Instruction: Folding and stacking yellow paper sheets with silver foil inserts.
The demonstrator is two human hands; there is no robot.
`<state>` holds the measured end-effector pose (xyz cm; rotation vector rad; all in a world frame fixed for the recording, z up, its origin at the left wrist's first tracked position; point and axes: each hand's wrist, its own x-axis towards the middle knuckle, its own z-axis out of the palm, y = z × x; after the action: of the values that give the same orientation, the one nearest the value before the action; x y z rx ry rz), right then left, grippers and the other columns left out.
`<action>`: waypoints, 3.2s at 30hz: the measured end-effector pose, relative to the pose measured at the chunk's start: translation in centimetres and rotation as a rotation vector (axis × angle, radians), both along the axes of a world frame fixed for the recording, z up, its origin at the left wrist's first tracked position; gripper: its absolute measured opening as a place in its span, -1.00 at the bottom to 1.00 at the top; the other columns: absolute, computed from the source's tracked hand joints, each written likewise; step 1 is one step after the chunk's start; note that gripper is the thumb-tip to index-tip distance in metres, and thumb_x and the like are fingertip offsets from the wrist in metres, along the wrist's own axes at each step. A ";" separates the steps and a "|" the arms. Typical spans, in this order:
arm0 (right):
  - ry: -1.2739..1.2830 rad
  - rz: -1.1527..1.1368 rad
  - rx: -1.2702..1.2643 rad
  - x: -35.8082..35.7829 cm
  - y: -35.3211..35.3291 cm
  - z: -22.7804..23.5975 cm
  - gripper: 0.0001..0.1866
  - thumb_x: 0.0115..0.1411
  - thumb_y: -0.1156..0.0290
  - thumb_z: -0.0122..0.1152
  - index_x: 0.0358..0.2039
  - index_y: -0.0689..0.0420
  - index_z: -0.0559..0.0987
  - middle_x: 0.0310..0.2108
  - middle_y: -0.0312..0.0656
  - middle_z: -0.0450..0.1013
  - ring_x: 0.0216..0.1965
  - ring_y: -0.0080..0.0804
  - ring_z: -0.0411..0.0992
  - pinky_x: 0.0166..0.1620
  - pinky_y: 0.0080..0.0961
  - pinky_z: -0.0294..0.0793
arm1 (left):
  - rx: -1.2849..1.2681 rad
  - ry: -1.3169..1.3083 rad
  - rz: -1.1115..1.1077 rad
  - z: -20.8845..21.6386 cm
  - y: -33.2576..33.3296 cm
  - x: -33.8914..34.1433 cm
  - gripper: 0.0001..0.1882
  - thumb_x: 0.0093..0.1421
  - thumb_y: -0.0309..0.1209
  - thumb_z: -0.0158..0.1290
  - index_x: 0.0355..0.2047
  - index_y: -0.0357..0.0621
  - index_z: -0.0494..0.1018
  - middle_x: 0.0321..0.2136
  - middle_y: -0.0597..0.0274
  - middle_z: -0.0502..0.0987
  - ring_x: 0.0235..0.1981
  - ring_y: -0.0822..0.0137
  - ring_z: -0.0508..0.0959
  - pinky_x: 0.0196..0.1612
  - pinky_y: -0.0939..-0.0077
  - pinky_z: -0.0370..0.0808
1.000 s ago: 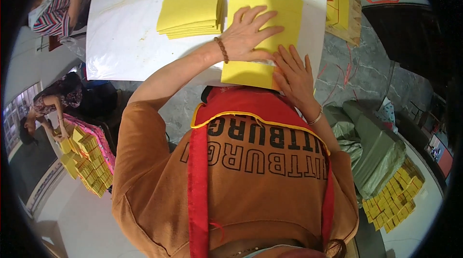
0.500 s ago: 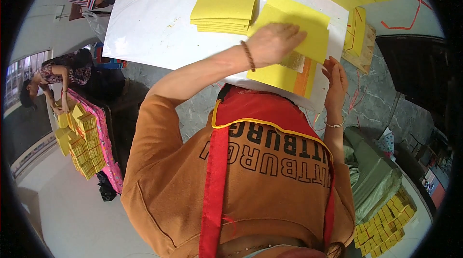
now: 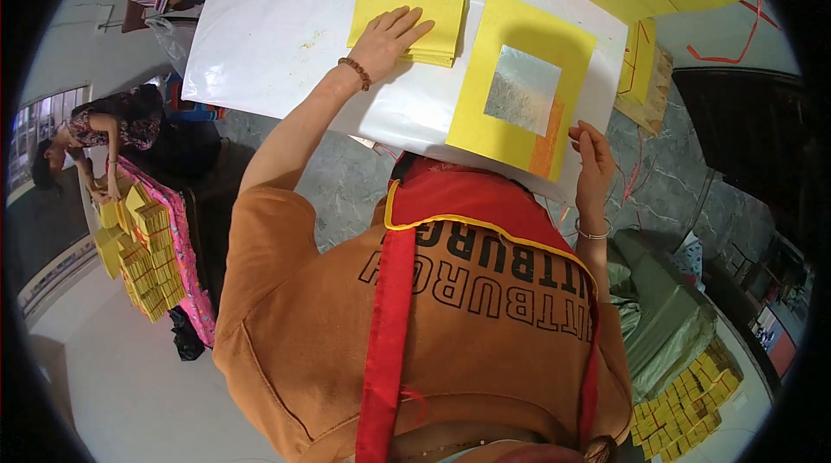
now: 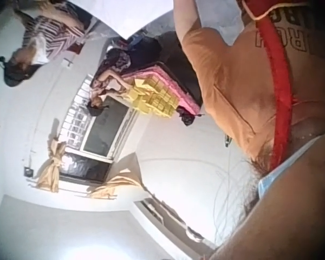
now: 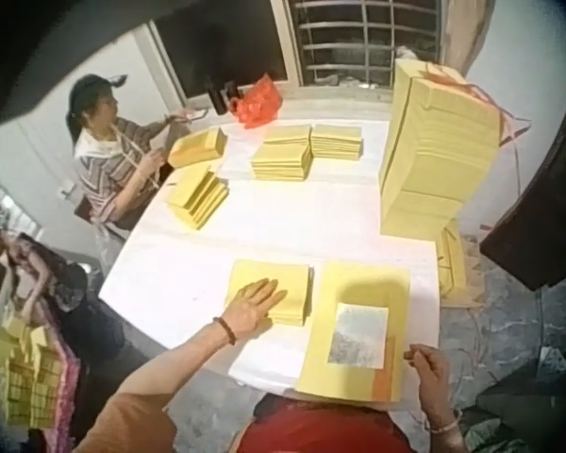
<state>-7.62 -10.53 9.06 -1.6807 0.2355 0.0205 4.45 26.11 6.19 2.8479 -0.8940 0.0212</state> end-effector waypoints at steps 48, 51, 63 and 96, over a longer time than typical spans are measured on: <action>-0.321 0.158 -0.078 2.1 -0.1 -1.6 -0.75 0.14 0.37 0.10 -0.15 0.08 0.52 -0.10 -0.31 0.43 0.07 -0.39 0.24 0.11 -0.44 0.19 | -0.173 0.104 -0.538 7.8 -12.5 -7.5 -0.51 0.01 -0.14 0.09 -0.08 -0.08 0.39 -0.07 0.19 0.38 -0.14 0.18 0.32 -0.13 0.35 0.30; -0.310 0.177 -0.069 2.2 0.1 -1.4 -0.75 0.14 0.38 0.09 -0.15 0.05 0.53 -0.06 -0.30 0.41 0.14 -0.32 0.16 0.17 -0.40 0.10 | -0.179 0.062 -0.512 7.6 -12.6 -7.7 -0.53 -0.03 -0.14 0.13 -0.13 -0.07 0.43 -0.12 0.22 0.41 -0.12 0.25 0.33 -0.11 0.39 0.26; -0.197 0.204 0.057 1.4 0.3 -2.6 -0.63 0.27 0.25 -0.21 -0.25 0.16 0.57 -0.04 -0.21 0.41 0.18 -0.25 0.06 0.22 -0.35 -0.03 | -0.663 0.719 -0.159 7.1 -12.1 -6.0 -0.82 0.12 -0.36 0.06 -0.34 -0.21 0.52 -0.51 0.14 0.53 -0.50 0.35 0.49 -0.42 0.51 0.42; -0.237 0.285 -0.032 2.7 -0.4 -2.2 -0.77 -0.05 0.52 0.26 -0.32 0.05 0.50 -0.07 -0.30 0.38 0.13 -0.29 0.18 0.17 -0.41 0.10 | -0.387 0.139 -0.282 5.3 -8.1 -4.0 -0.68 0.07 -0.36 0.03 -0.11 0.00 0.47 -0.07 0.18 0.44 0.00 0.15 0.37 0.00 0.24 0.28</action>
<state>-4.94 -10.93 6.87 -1.7199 -0.1833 0.0303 0.42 17.97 11.46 2.3215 -1.1143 -0.0336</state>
